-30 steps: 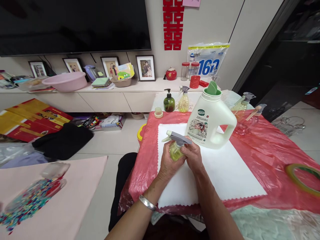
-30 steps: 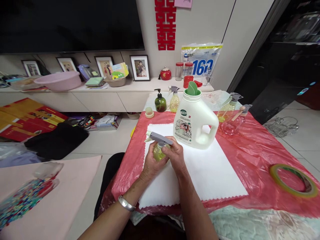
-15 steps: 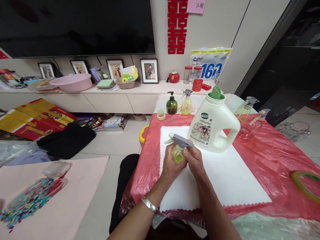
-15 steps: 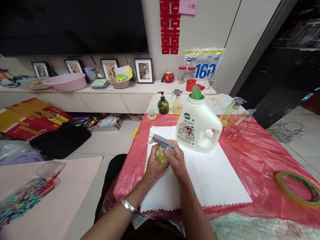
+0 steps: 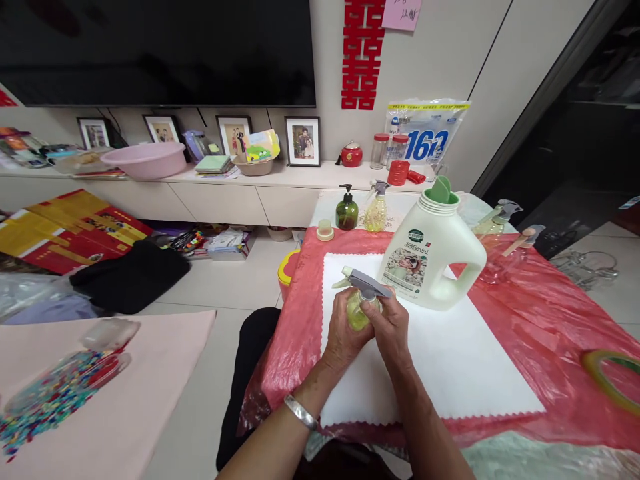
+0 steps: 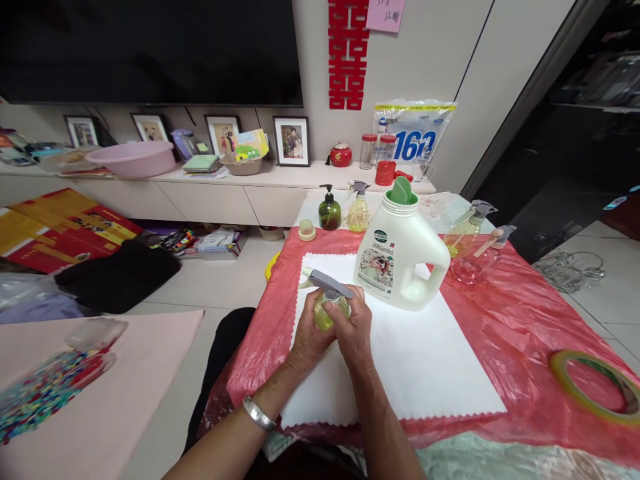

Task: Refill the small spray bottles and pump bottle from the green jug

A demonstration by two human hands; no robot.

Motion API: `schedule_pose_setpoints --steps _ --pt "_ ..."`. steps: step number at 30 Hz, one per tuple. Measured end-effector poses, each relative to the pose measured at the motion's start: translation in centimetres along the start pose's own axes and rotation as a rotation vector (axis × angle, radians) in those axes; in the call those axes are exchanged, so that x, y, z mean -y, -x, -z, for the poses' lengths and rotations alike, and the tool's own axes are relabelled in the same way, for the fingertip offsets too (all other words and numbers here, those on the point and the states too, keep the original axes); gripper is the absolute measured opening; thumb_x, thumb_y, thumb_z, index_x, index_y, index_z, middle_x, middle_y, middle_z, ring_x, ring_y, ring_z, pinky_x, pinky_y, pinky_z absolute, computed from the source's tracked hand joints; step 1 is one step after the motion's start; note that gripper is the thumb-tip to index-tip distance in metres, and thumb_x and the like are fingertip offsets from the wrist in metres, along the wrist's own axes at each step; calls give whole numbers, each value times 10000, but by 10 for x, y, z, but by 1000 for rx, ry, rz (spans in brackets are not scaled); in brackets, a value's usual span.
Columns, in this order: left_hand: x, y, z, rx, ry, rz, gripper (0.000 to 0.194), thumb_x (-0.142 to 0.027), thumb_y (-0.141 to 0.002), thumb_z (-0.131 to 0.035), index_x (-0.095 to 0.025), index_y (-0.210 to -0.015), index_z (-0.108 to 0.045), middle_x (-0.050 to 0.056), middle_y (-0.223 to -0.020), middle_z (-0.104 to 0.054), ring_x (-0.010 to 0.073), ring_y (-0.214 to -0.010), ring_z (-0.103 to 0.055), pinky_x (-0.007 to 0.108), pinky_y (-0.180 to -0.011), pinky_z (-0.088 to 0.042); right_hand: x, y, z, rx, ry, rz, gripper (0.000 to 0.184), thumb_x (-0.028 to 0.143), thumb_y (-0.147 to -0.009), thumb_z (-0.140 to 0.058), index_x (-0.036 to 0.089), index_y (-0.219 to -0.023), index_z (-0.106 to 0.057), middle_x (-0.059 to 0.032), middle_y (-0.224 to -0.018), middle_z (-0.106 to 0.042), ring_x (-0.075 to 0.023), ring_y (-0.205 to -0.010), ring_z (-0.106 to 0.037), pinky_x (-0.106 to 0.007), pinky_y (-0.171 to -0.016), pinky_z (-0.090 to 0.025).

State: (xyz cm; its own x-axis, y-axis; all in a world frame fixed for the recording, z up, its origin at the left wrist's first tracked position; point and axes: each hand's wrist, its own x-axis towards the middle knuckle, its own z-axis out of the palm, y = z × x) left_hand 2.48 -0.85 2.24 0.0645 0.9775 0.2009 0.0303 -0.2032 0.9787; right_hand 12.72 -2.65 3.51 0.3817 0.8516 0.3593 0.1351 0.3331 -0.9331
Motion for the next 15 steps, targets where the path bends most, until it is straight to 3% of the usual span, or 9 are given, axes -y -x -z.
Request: schedule_pose_setpoints --steps 10,15 --pt "11 0 -2 -9 -63 -80 607 -402 -726 -796 -189 -1242 -557 149 -1223 -653 338 -1187 -627 535 -1062 -488 12 4 -8 -127 146 35 215 387 -816 -766 273 -997 -751 -32 -977 -666 -244 -1021 -564 -392 -945 -442" --pt "13 0 0 2 -89 -89 597 -356 -727 -773 -198 -1253 -541 135 -1248 -646 319 -1212 -620 509 -1076 -487 15 3 -7 -92 144 7 269 412 -812 -764 248 -1020 -721 -35 -1002 -681 -235 -997 -594 -390 -924 -464"
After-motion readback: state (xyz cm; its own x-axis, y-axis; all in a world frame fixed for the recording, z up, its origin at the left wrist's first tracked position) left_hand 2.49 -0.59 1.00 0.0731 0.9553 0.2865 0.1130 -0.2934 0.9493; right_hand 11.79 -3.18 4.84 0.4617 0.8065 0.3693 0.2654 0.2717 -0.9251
